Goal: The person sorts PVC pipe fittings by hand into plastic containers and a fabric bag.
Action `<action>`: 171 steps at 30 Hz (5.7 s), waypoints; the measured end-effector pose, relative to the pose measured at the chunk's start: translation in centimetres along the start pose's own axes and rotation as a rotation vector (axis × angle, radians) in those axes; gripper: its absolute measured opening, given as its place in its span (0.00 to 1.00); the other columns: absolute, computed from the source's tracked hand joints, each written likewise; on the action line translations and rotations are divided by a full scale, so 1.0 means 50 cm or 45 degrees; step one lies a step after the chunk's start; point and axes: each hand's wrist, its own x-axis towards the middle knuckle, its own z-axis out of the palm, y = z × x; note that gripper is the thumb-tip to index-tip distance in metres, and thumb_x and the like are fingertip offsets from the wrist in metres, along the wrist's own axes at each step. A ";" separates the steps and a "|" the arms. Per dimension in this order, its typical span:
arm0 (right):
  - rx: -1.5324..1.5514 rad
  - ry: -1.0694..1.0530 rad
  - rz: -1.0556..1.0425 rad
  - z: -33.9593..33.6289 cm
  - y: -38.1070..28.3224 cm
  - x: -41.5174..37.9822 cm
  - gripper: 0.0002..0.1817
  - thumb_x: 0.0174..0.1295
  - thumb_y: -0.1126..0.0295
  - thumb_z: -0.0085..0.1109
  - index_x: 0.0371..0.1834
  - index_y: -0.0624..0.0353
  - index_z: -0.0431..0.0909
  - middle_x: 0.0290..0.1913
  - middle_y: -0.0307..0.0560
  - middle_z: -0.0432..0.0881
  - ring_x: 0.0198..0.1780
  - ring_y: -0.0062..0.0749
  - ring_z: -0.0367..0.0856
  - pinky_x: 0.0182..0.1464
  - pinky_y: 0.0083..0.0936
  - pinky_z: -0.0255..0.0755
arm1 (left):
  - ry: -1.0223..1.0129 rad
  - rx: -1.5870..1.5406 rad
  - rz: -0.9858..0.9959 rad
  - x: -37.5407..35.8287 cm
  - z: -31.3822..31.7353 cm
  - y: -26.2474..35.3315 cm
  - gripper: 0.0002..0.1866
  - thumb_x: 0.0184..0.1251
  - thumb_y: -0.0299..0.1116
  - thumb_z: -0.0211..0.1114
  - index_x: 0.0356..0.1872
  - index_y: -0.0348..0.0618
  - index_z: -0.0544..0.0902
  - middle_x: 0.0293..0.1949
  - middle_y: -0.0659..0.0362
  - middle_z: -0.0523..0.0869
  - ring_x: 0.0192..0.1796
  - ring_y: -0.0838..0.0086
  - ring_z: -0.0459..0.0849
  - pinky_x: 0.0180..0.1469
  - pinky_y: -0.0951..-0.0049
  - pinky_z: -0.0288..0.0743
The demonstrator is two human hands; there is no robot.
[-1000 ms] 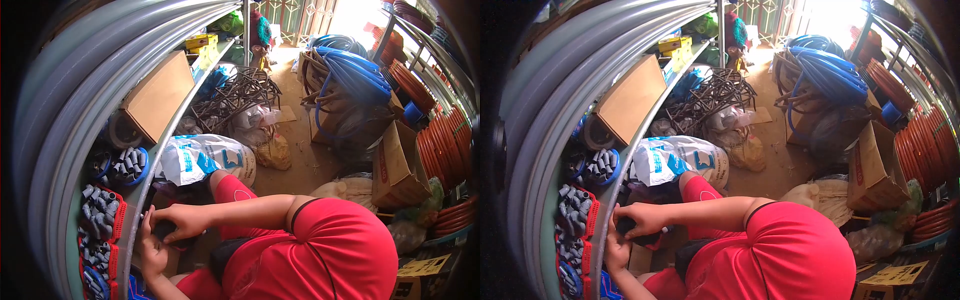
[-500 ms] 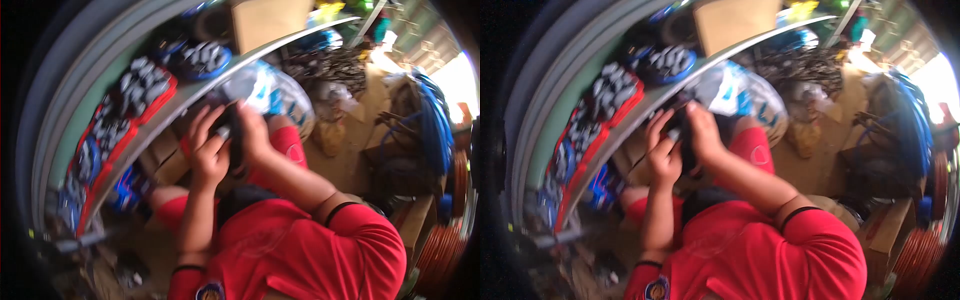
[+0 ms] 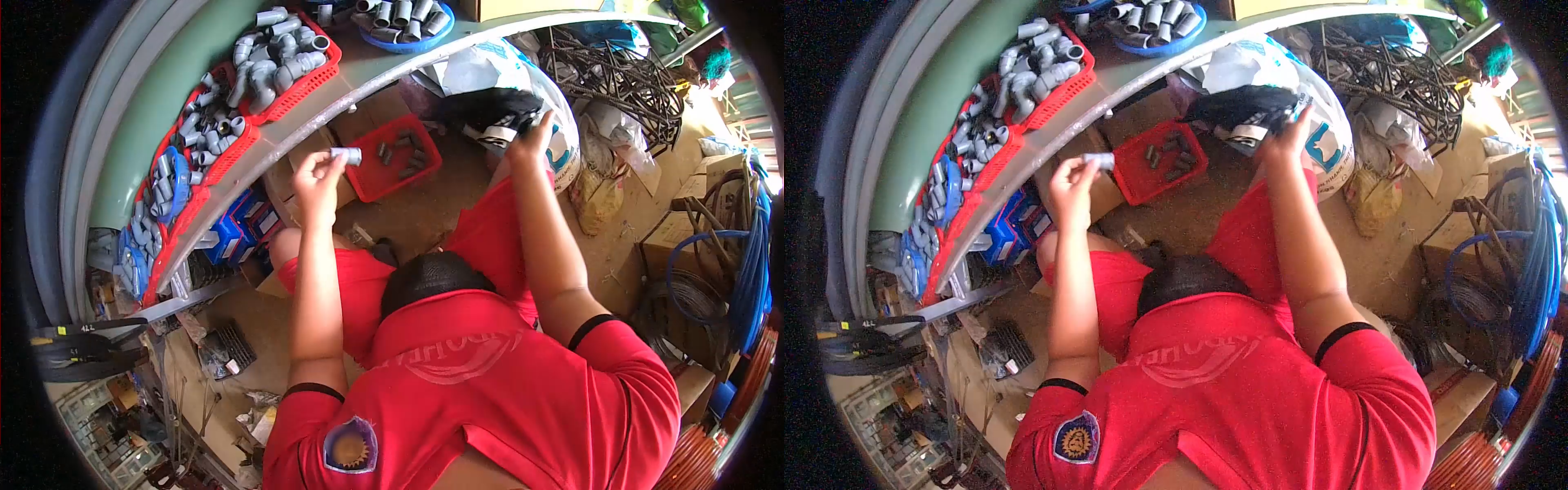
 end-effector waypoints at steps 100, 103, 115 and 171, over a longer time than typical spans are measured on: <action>-0.971 -0.641 -0.186 0.213 0.000 -0.323 0.30 0.74 0.39 0.44 0.48 0.59 0.77 0.42 0.42 0.81 0.41 0.26 0.79 0.45 0.25 0.75 | -0.461 0.481 1.260 -0.172 0.159 0.293 0.24 0.52 0.26 0.76 0.53 0.50 0.85 0.47 0.58 0.82 0.47 0.61 0.84 0.50 0.61 0.79; -0.985 -0.600 0.094 0.250 -0.012 -0.331 0.36 0.73 0.33 0.40 0.45 0.58 0.79 0.38 0.41 0.83 0.39 0.27 0.81 0.42 0.24 0.76 | -0.430 0.633 1.379 -0.173 0.151 0.289 0.19 0.56 0.29 0.75 0.51 0.50 0.85 0.45 0.58 0.81 0.45 0.62 0.84 0.47 0.63 0.79; -0.355 -1.451 -0.044 0.314 -0.106 -0.315 0.30 0.73 0.42 0.39 0.75 0.36 0.66 0.78 0.65 0.56 0.78 0.67 0.52 0.75 0.66 0.49 | -0.435 0.118 0.600 -0.144 0.076 0.229 0.12 0.60 0.23 0.73 0.45 0.33 0.84 0.43 0.55 0.86 0.43 0.73 0.87 0.44 0.76 0.80; -2.066 -1.838 -0.303 0.294 -0.114 -0.416 0.32 0.53 0.49 0.72 0.49 0.69 0.80 0.36 0.56 0.83 0.39 0.51 0.84 0.44 0.36 0.75 | -0.471 1.018 1.416 -0.206 0.100 0.305 0.15 0.55 0.36 0.70 0.45 0.58 0.88 0.77 0.70 0.66 0.77 0.54 0.60 0.69 0.39 0.53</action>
